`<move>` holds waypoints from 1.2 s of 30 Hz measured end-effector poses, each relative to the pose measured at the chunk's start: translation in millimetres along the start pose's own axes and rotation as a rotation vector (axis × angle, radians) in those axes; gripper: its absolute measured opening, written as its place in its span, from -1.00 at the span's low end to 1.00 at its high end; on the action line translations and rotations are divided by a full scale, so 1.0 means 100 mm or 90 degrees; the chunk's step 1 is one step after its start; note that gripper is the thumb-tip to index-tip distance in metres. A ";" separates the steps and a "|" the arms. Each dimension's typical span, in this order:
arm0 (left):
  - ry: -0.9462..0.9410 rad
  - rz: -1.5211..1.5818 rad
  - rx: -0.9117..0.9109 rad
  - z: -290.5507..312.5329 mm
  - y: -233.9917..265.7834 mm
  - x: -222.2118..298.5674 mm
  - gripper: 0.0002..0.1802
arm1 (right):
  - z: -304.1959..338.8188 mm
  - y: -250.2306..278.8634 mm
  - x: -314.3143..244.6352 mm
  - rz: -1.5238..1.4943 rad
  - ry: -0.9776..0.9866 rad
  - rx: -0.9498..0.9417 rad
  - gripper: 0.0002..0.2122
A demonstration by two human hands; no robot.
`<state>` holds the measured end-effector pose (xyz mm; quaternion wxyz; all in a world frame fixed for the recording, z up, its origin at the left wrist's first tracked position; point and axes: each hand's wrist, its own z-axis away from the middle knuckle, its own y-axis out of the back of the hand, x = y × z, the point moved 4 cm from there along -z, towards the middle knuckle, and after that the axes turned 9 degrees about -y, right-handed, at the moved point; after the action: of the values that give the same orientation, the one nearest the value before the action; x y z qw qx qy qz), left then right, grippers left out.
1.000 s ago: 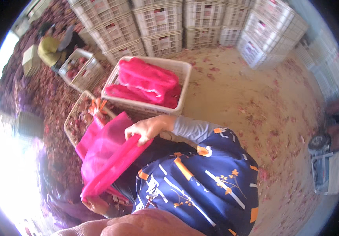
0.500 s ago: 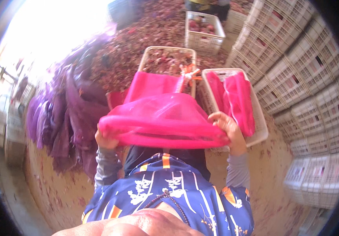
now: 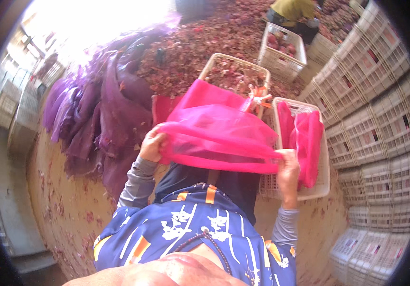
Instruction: The person unfolds and handles pink mesh bags one at a time, checking their condition while sitting in a large processing area filled with crates and produce waste.
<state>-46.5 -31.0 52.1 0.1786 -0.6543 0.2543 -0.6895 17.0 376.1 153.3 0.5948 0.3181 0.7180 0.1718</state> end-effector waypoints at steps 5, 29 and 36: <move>-0.088 -0.691 -0.508 0.24 -0.55 -0.05 -0.61 | -0.11 0.21 0.69 -0.813 -0.286 -0.073 -0.74; -0.099 0.026 0.178 -0.09 0.41 -0.03 -0.73 | 0.21 -0.32 -0.27 -0.312 -0.220 -0.470 -0.86; -0.061 0.074 0.035 -0.10 0.11 -0.05 -0.72 | -0.07 -0.05 -0.09 0.031 0.061 0.059 -0.89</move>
<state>-56.5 -35.9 41.9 0.2482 -0.6654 0.2642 -0.6525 10.1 367.2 158.2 0.5397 0.3543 0.7449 0.1680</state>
